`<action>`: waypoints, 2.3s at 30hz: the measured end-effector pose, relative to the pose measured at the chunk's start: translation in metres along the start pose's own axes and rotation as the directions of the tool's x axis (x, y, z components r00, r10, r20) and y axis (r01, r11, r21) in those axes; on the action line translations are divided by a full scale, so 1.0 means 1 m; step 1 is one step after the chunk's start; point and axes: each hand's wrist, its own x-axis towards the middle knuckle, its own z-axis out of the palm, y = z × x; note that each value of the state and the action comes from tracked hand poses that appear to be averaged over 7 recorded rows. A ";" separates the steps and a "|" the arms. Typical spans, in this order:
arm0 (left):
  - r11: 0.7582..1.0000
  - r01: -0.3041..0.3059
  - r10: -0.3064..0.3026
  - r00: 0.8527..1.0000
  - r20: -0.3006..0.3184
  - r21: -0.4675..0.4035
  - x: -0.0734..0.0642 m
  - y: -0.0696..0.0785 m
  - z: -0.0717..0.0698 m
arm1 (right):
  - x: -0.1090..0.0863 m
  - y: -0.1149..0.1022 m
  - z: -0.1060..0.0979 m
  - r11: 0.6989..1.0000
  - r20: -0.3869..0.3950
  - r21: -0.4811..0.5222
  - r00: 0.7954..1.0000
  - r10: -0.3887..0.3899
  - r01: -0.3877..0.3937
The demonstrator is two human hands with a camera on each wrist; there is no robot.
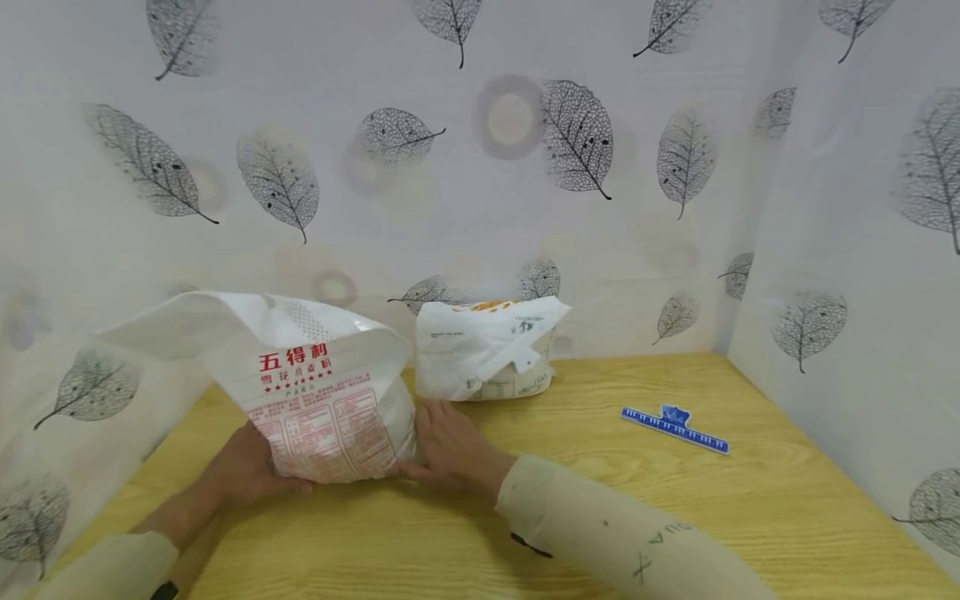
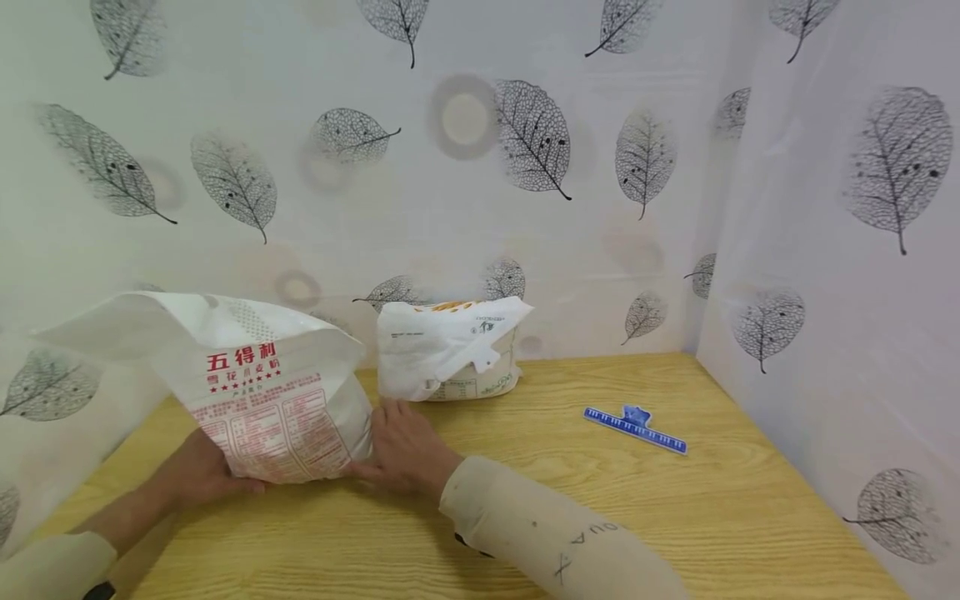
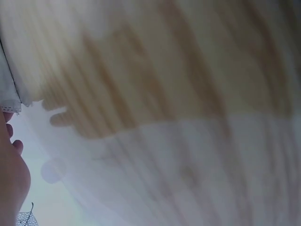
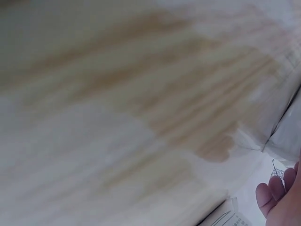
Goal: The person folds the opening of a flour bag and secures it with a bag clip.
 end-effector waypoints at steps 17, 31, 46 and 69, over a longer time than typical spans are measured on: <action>0.999 0.022 -0.021 1.000 0.017 -0.035 0.000 0.006 0.006 | -0.014 0.005 -0.006 0.999 0.003 0.035 1.000 -0.001 0.001; 0.997 0.060 -0.058 0.998 0.033 -0.043 0.003 0.019 0.008 | -0.023 0.009 -0.006 0.999 0.010 0.044 1.000 0.028 -0.028; 0.992 0.095 -0.091 0.995 0.047 -0.083 0.007 0.025 0.015 | -0.034 0.013 -0.009 0.999 0.008 0.036 0.999 0.032 -0.032; 1.000 -0.021 0.022 0.999 -0.031 0.020 0.018 0.041 0.023 | -0.052 0.024 -0.015 1.000 -0.005 -0.002 1.000 0.022 -0.022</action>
